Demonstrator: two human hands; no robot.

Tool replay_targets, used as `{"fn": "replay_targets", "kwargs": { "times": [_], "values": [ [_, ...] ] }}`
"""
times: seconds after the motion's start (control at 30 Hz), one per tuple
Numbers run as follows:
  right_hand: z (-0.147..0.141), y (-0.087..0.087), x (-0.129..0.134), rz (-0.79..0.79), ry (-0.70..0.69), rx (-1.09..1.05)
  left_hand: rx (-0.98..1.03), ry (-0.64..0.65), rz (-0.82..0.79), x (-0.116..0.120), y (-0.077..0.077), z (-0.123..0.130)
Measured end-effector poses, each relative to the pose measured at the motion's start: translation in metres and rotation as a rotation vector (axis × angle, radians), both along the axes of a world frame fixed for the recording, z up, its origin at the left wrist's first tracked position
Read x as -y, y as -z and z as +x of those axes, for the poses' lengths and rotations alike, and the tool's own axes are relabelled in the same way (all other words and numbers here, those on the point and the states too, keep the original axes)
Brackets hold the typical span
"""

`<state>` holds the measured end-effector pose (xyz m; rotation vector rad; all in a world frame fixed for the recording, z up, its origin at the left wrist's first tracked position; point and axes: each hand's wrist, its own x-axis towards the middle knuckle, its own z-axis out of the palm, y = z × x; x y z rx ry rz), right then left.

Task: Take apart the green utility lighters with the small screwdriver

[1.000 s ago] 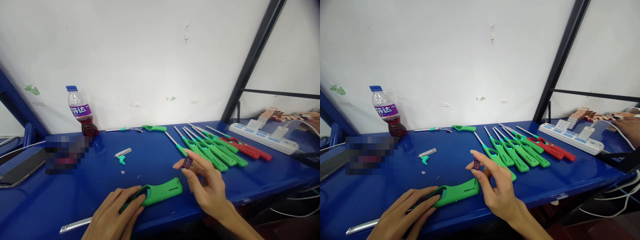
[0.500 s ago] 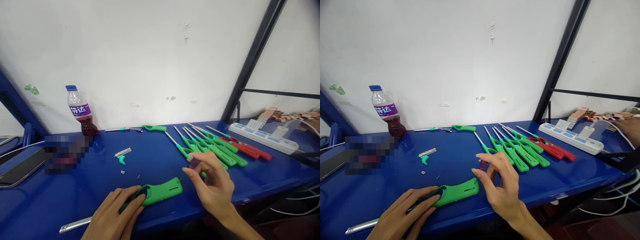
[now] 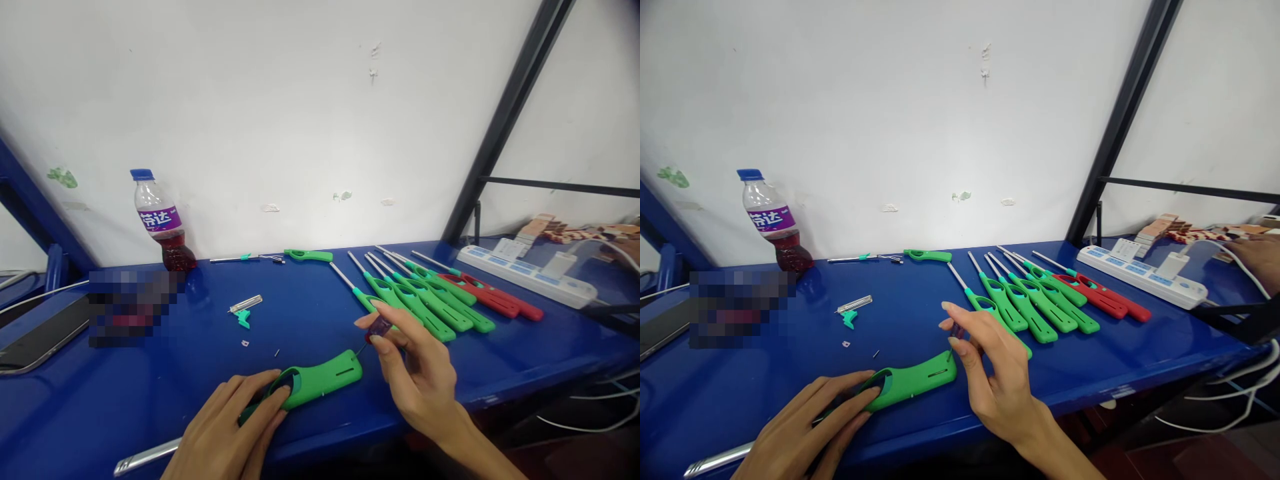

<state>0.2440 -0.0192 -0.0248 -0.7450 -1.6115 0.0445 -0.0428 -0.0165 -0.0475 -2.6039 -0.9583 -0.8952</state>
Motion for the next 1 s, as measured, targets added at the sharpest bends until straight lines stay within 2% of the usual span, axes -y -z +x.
{"fn": "replay_targets", "kwargs": {
  "times": [0.23, 0.3, 0.5, 0.8, 0.9, 1.0],
  "values": [
    [0.0048, -0.0007, 0.0025, 0.108, 0.211, -0.153, -0.018, 0.005, 0.021, 0.0000, 0.0044, -0.0048],
    [0.0060, -0.0017, 0.0021, 0.127, 0.232, -0.155, -0.028, 0.004, 0.021, -0.0001, 0.0039, -0.0046],
    [0.0030, -0.0039, 0.0001, 0.159, 0.207, -0.057, -0.042, 0.013, 0.031, -0.0002, 0.0002, -0.0024],
    [0.0055, 0.0025, -0.0033, -0.100, 0.028, -0.133, -0.026, 0.008, 0.026, -0.0002, 0.0021, -0.0028],
    [0.0040, 0.0038, -0.0024, -0.122, -0.016, -0.133, -0.061, -0.003, 0.020, -0.0001, 0.0046, -0.0054],
    [0.0033, 0.0043, -0.0001, -0.089, 0.012, -0.100, -0.084, -0.011, 0.033, 0.0003, 0.0065, -0.0079]
  ]
}}
